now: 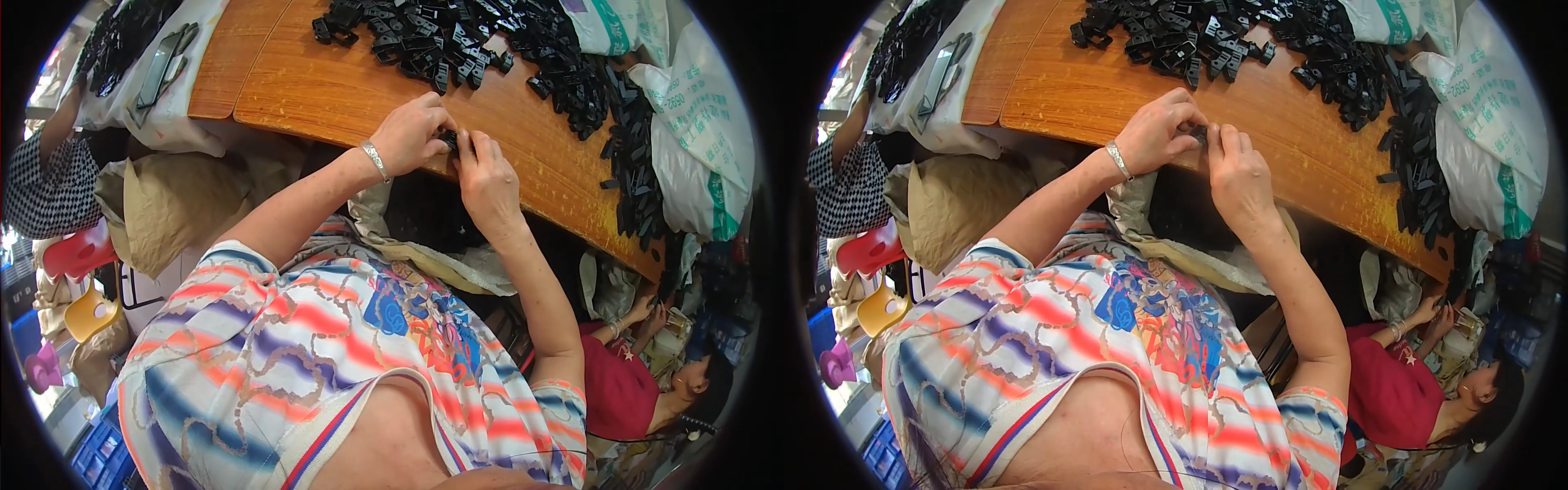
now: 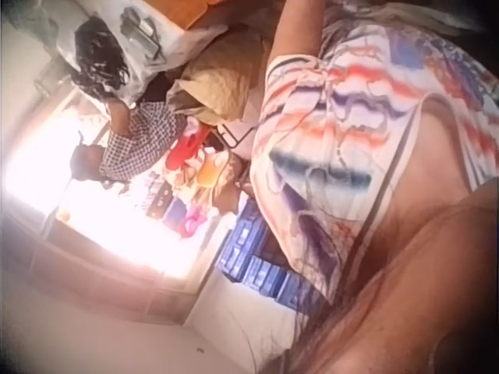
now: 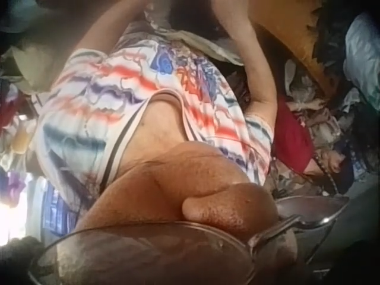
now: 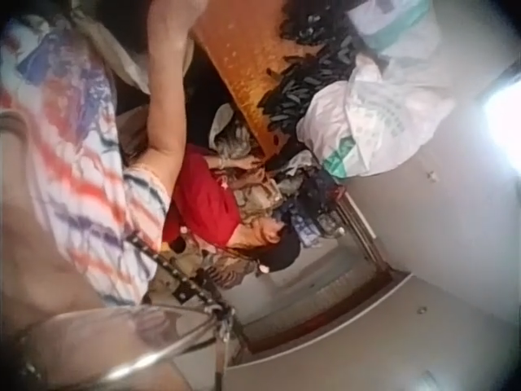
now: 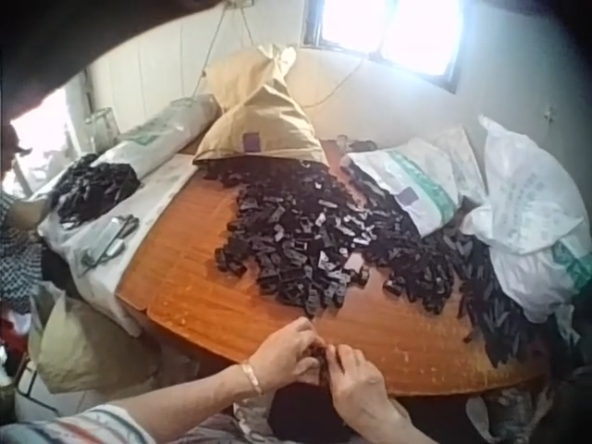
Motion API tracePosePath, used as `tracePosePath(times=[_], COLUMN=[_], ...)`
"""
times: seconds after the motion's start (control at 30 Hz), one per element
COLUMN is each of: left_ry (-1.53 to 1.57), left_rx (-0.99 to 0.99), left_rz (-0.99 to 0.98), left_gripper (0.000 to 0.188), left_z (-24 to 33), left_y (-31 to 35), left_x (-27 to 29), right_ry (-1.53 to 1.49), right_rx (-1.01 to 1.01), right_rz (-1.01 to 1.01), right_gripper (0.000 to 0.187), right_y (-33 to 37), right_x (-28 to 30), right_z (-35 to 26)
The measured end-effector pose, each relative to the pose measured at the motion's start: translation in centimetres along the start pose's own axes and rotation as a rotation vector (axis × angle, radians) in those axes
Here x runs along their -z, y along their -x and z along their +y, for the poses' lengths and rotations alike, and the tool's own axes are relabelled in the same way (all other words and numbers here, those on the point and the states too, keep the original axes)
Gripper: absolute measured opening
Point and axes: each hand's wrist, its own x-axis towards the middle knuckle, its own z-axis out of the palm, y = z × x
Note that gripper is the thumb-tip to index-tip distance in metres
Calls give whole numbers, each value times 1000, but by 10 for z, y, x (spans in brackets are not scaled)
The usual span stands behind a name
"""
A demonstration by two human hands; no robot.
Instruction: Inspecting and sorting small black plastic components on a workbench in a workshop environment.
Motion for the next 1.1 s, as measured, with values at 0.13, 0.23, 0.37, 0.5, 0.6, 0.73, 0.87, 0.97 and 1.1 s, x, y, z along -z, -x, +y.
tracePosePath(times=[0.13,0.23,0.37,0.5,0.6,0.73,0.87,0.97,1.1], left_ry=[86,146,-257,-375,-353,-221,-249,-273,-324], left_rx=[4,9,-13,-55,46,53,-44,-82,-131], left_rz=[-82,55,315,293,213,207,186,253,298], left_gripper=[24,25,28,26,23,17,15,15,17], left_z=[-2,-7,-16,-24,-22,-13,3,6,16], left_y=[-1,-4,-17,-27,-28,-22,-14,-13,-12], left_x=[9,28,47,33,27,17,12,12,22], right_ry=[-176,-339,-404,-448,-512,-412,-225,-71,60], right_rx=[-61,-166,-144,-184,-224,-256,-294,-435,-524], right_rz=[62,18,-33,-159,-58,79,214,201,75], right_gripper=[33,35,35,32,22,14,14,14,24], right_y=[-1,19,61,72,60,28,4,-19,-49], right_x=[0,14,20,15,24,36,21,8,-7], right_z=[7,-2,-28,-27,-15,27,94,128,145])
